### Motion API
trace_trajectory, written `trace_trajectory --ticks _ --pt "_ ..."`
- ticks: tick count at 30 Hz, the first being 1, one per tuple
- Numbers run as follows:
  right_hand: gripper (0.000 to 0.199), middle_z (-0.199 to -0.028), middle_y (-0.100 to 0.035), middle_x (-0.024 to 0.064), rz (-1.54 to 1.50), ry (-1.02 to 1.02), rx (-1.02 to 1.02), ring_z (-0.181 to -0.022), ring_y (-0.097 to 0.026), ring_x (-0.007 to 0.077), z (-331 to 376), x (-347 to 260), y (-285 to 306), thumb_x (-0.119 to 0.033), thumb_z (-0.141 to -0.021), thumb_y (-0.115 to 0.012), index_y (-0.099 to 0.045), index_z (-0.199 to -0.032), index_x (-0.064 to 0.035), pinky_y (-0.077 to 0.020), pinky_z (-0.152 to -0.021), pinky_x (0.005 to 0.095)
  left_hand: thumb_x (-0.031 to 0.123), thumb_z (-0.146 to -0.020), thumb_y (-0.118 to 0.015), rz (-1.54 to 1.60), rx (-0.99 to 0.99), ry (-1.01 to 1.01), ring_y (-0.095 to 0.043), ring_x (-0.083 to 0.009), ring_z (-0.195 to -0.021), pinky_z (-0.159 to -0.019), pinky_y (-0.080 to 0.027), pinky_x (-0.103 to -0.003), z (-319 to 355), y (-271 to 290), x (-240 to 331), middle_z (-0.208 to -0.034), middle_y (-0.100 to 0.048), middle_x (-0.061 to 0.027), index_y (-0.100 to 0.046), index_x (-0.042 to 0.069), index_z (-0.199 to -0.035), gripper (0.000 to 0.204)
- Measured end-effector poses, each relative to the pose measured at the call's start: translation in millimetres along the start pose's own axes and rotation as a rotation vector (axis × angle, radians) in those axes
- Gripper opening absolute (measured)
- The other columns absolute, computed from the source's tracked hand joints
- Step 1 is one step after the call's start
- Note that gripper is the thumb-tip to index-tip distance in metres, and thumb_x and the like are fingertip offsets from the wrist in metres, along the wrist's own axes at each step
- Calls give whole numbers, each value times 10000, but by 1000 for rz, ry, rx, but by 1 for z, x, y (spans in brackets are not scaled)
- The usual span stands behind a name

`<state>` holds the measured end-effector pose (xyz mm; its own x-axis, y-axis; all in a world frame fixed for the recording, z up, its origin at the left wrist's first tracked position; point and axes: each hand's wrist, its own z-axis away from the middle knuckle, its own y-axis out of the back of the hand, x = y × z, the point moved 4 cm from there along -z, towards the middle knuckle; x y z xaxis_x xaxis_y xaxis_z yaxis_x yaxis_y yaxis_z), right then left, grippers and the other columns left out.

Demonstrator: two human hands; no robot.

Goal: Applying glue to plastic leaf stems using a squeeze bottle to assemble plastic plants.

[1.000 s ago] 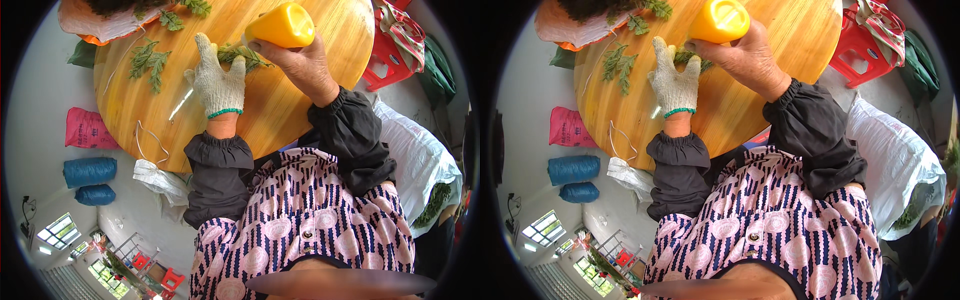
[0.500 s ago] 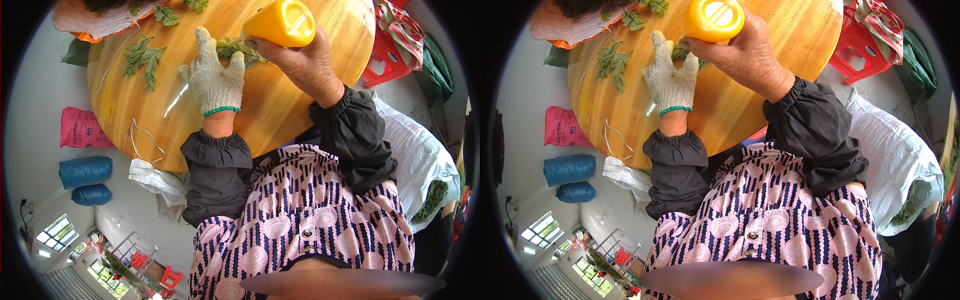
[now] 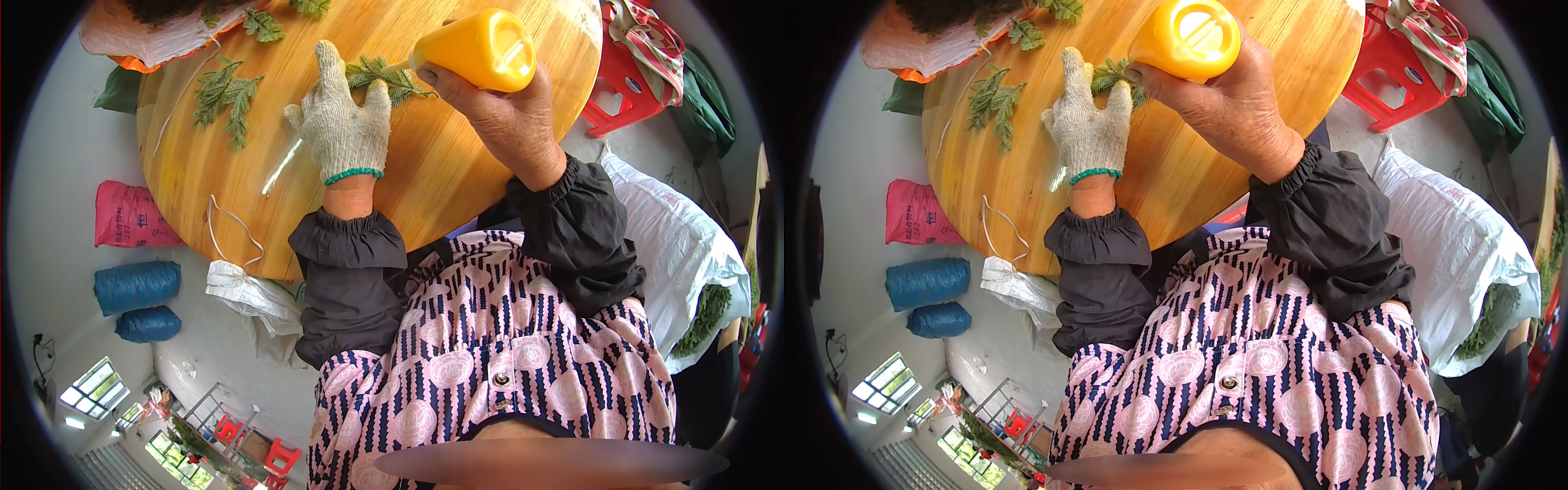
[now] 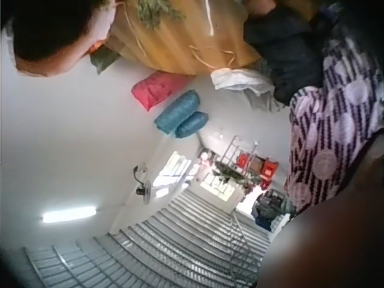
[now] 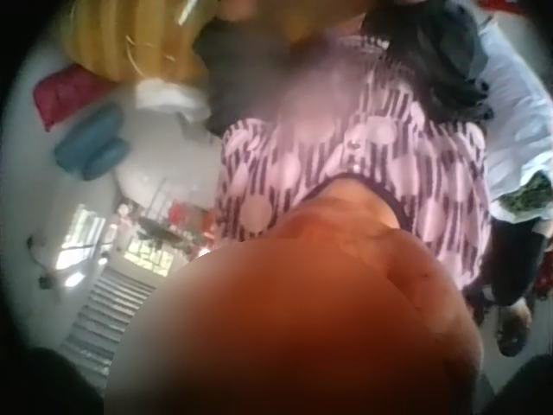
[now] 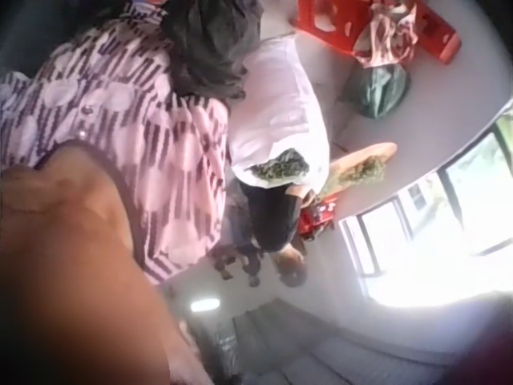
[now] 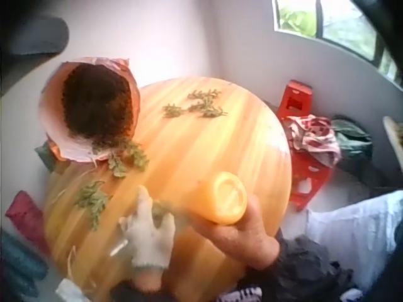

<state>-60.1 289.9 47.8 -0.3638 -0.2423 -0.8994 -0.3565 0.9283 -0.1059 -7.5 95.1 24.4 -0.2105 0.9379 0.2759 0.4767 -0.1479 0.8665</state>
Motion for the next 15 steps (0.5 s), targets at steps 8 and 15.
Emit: trace_trajectory --ticks 8,15 --pt "361 -1077 -746 93 31 25 34 -979 -738 179 14 -4 7 -34 -894 -797 -664 -1227 16 -594 -896 310 314 -866 -738 0 5 1 -650 -371 -1080 -1108 -289 -696 1 -2 0 -1087 -709 -175 -446 95 -1538 765" --pt "410 -1108 -737 94 186 54 20 -1000 -732 180 21 -22 11 -36 -882 -811 -650 -1256 10 -594 -912 310 306 -865 -741 -27 121 -87 -689 -326 -997 -985 -417 -517 0 0 2 -1076 -748 -146 -635 118 -1396 573"
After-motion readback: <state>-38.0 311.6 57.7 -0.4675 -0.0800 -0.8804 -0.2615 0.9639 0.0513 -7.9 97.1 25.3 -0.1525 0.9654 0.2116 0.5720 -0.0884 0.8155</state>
